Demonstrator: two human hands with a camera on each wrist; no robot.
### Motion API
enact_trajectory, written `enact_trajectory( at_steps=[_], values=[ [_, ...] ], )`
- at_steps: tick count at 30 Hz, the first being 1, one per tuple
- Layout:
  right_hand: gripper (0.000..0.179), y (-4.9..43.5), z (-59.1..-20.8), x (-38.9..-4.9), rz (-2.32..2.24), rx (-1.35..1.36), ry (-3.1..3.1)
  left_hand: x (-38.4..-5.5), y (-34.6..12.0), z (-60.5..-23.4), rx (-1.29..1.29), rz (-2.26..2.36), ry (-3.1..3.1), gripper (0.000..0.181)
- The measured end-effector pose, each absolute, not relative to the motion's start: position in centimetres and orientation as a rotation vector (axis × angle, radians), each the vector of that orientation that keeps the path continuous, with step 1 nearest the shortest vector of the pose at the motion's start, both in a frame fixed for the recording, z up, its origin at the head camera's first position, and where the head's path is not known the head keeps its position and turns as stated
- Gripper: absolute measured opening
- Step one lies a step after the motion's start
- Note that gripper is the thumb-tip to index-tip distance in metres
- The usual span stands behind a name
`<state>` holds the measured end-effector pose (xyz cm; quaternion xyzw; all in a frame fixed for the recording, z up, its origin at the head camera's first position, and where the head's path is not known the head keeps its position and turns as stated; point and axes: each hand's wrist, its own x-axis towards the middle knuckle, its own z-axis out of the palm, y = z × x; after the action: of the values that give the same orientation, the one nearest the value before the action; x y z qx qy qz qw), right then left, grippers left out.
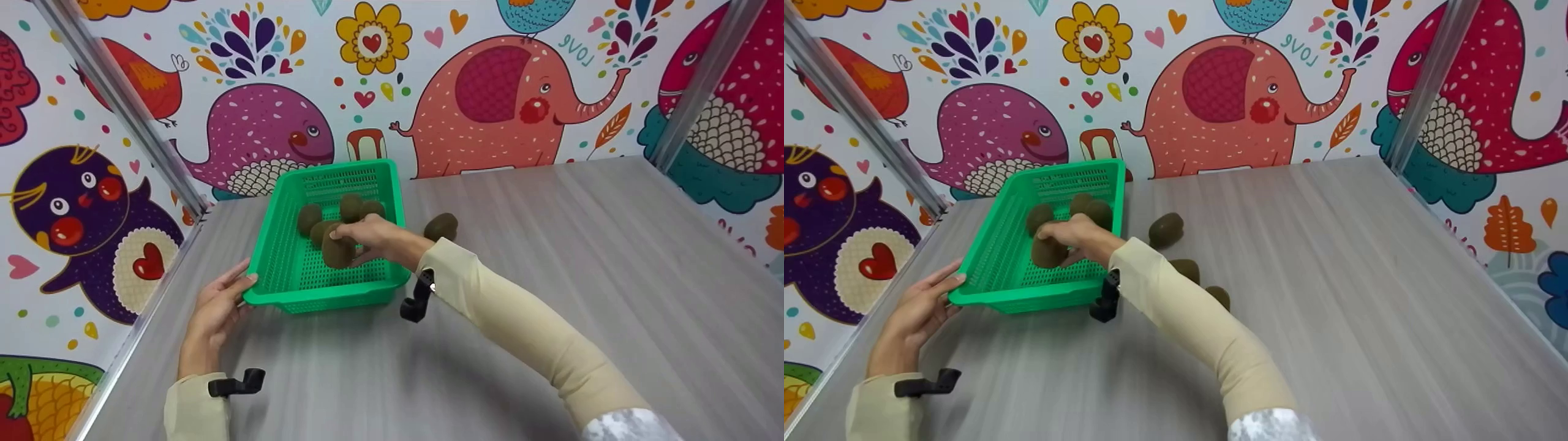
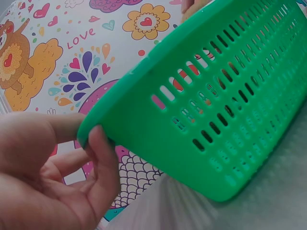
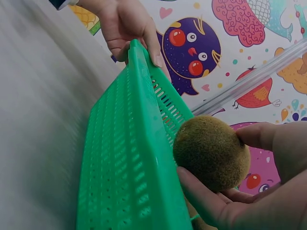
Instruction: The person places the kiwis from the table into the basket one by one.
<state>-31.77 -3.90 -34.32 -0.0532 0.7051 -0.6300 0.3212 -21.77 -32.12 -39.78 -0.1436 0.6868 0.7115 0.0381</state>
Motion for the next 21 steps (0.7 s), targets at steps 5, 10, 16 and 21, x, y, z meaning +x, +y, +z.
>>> enact_trajectory(
  at_steps=[5, 10, 16, 21],
  values=[
    [0.082, -4.8, -35.1, -32.1, -1.717, -0.090, 1.789, -21.8, -32.1, -39.7, -0.454, 2.177, 2.113, 0.065],
    [0.090, -5.3, -36.0, -32.3, -1.768, -0.077, 1.721, -21.8, -32.1, -39.7, -0.447, 2.177, 2.121, 0.064],
    [0.083, -5.7, -36.8, -32.6, -1.733, -0.079, 1.678, -21.7, -32.0, -39.8, -0.434, 2.172, 2.127, 0.064],
    [0.082, -6.2, -37.2, -32.9, -1.712, -0.064, 1.651, -21.7, -32.0, -39.9, -0.438, 2.159, 2.156, 0.063]
  ],
)
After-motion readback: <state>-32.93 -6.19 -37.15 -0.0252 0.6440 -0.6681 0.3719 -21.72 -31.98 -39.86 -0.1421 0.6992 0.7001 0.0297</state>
